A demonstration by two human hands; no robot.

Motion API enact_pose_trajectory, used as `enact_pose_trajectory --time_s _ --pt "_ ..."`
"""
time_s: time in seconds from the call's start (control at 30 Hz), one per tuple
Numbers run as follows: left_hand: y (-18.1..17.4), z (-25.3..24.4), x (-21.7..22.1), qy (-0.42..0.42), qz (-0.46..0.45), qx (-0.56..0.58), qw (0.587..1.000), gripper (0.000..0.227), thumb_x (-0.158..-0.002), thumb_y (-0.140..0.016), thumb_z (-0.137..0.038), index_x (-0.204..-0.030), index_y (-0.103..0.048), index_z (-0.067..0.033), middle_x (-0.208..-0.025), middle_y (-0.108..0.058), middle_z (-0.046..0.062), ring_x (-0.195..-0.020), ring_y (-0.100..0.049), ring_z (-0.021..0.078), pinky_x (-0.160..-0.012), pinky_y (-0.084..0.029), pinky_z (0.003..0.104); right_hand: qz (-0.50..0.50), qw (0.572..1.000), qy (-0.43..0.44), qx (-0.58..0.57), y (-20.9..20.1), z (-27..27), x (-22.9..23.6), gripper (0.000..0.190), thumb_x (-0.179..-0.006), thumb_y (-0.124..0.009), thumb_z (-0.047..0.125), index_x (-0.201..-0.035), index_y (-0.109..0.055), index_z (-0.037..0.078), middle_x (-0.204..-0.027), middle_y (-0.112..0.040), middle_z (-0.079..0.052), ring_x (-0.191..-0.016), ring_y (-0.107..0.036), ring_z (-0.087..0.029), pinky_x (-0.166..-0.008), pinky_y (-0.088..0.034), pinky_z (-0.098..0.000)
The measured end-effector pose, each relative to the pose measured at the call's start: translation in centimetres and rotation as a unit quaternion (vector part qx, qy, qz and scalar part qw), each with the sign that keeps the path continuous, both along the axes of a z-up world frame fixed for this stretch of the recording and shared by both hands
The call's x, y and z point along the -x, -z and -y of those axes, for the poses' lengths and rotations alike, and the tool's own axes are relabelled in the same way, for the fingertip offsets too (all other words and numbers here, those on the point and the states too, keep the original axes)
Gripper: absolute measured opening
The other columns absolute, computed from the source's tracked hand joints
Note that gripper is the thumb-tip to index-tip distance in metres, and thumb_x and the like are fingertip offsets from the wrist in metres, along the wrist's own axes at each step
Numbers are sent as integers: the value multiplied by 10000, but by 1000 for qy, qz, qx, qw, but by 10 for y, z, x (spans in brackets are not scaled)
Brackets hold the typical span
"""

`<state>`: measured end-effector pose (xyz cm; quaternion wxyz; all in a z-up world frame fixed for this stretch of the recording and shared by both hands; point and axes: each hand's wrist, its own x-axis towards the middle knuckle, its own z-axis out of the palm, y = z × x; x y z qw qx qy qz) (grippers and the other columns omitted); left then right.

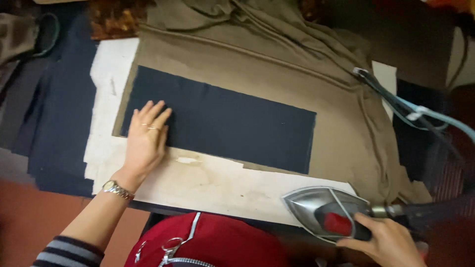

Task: The person irons a dark rectangular piece of fabric on a workbench using a steam iron. They hold the fabric with their left hand and move the iron back and forth with their right hand, occasionally using a wooden block to press the material.

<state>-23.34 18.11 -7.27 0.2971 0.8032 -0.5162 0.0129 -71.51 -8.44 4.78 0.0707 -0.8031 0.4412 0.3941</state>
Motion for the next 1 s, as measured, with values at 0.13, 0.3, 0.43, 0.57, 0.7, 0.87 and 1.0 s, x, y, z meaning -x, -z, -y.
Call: enact_pose_trajectory --time_s 0.13,0.3,0.43,0.57,0.7,0.87,1.0 --pt "-14 -9 9 -33 -20 -6 999 365 -961 -489 17 -1323 -533 8 -1401 -489 217 -1321 -415 457 -1122 -272 623 -49 994 32 -93 -23 -7 -41 510 -659 -772 756 -826 -601 305 -679 -643 91 -713 -666 -64 -688 -438 -205" --pt "-10 -31 7 -46 5 5 999 357 -944 -499 26 -1296 -555 -4 -1363 -526 196 -1248 -482 427 -1126 -284 620 23 999 5 -43 -12 -1 -35 463 -637 -804 709 -839 -651 322 -564 -545 60 -575 -566 -83 -632 -439 -239" --pt "-11 -36 -1 -82 5 23 996 366 -928 -513 62 -1283 -573 -3 -1335 -543 190 -1223 -498 414 -1098 -334 581 10 999 39 -21 -38 3 -83 477 -703 -719 684 -760 -630 219 -588 -632 72 -600 -679 -27 -639 -445 -216" --pt "-23 -21 -7 -46 37 46 997 304 -951 -532 56 -1249 -584 45 -1291 -564 219 -1147 -523 408 -1032 -424 518 12 999 4 41 -50 11 -123 603 -655 -592 759 -1001 -687 274 -630 -745 -4 -709 -741 -177 -677 -529 -317" --pt "-22 -1 -15 -27 79 35 996 285 -970 -566 -18 -1248 -626 -40 -1302 -603 149 -1138 -547 350 -965 -438 464 45 998 -27 46 -59 16 -169 604 -636 -555 784 -876 -699 249 -645 -730 -50 -743 -707 -256 -698 -516 -373" --pt "-14 -1 -21 -28 87 18 996 299 -965 -565 -24 -1253 -627 -69 -1316 -599 116 -1128 -544 332 -956 -417 453 68 990 -106 56 -49 18 -206 681 -652 -509 829 -831 -675 193 -612 -696 -67 -708 -690 -281 -646 -518 -404" --pt "-23 -25 -34 -86 44 87 991 425 -829 -501 130 -1205 -635 -16 -1222 -639 211 -1060 -615 375 -900 -454 481 76 986 -142 51 -40 14 -223 720 -638 -507 852 -891 -666 197 -633 -699 -81 -767 -684 -299 -656 -524 -421"
